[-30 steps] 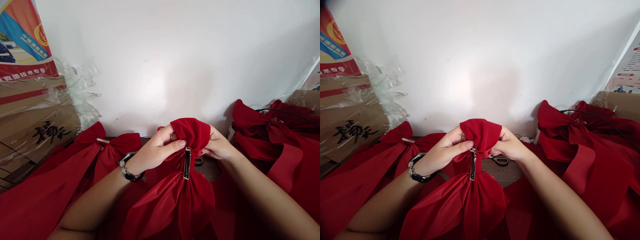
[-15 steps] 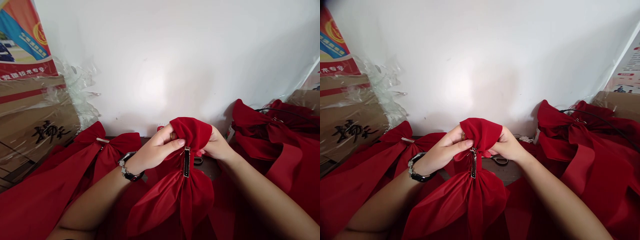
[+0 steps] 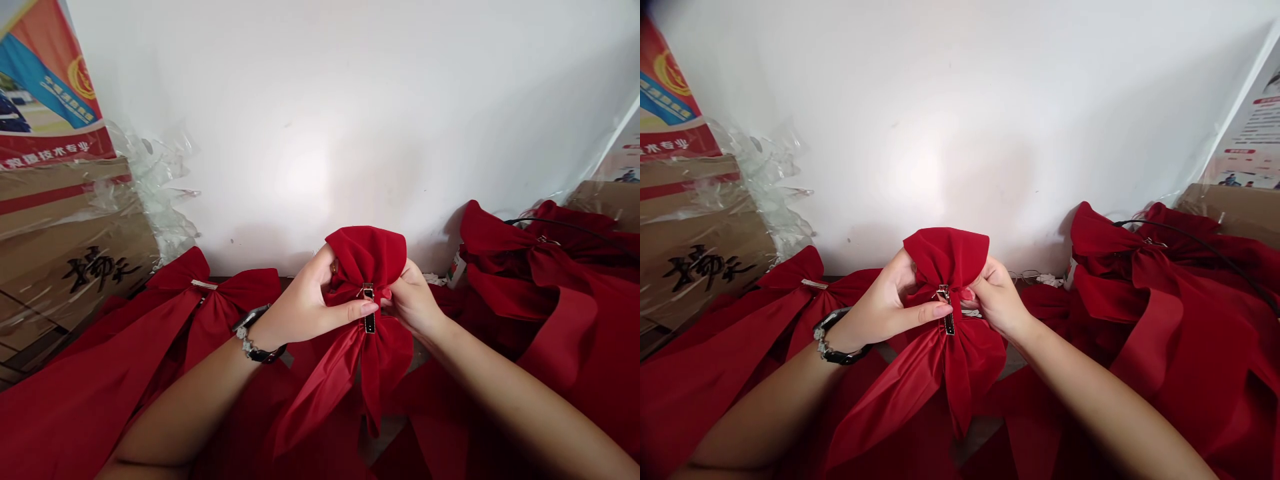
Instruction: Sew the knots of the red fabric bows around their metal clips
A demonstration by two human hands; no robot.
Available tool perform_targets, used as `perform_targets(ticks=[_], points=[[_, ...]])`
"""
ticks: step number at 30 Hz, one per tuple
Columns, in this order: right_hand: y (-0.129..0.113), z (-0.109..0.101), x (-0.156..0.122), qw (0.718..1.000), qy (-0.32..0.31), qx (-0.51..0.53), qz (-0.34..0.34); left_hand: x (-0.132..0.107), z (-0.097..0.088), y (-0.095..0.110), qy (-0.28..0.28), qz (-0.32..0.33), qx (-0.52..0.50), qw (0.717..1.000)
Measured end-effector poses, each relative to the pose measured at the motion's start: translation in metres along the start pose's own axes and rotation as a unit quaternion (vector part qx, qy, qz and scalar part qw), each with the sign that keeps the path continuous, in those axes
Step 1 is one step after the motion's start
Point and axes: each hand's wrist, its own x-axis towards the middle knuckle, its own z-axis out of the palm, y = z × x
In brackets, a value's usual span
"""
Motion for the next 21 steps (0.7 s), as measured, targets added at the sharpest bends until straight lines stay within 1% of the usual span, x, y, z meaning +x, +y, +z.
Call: perform_targets(ticks=[2, 4, 6, 8, 10, 12, 15, 18, 21], points=[[-0.008, -0.004, 0.001, 0.999, 0.018, -0.008, -0.029, -0.001, 0.0, 0.001, 0.01, 0.009, 0.023, 1.0], [-0.019, -0.011, 0.003, 0.997, 0.029, -0.042, -0.059, -0.002, 0.0, 0.003, 0.03, 0.017, 0.054, 0.998], [-0.03, -0.017, 0.004, 0.993, 0.013, -0.092, -0.068, -0.003, 0.0, 0.004, 0.042, 0.023, 0.071, 0.996], [-0.037, -0.022, 0.004, 0.991, -0.034, -0.12, -0.052, -0.003, 0.0, 0.004, 0.038, 0.034, 0.064, 0.997], [-0.039, -0.026, 0.002, 0.989, -0.091, -0.115, -0.023, -0.003, 0.0, 0.003, 0.028, 0.046, 0.053, 0.997], [-0.037, -0.028, 0.0, 0.987, -0.124, -0.098, 0.005, -0.003, 0.0, 0.002, 0.021, 0.051, 0.058, 0.997], [-0.032, -0.028, -0.002, 0.989, -0.122, -0.077, 0.026, -0.003, 0.0, 0.002, 0.016, 0.047, 0.073, 0.996], [-0.029, -0.026, -0.001, 0.992, -0.109, -0.066, 0.021, -0.003, 0.0, 0.003, 0.019, 0.046, 0.08, 0.996], [-0.03, -0.024, 0.0, 0.992, -0.105, -0.068, 0.018, -0.003, 0.0, 0.004, 0.01, 0.041, 0.097, 0.994]])
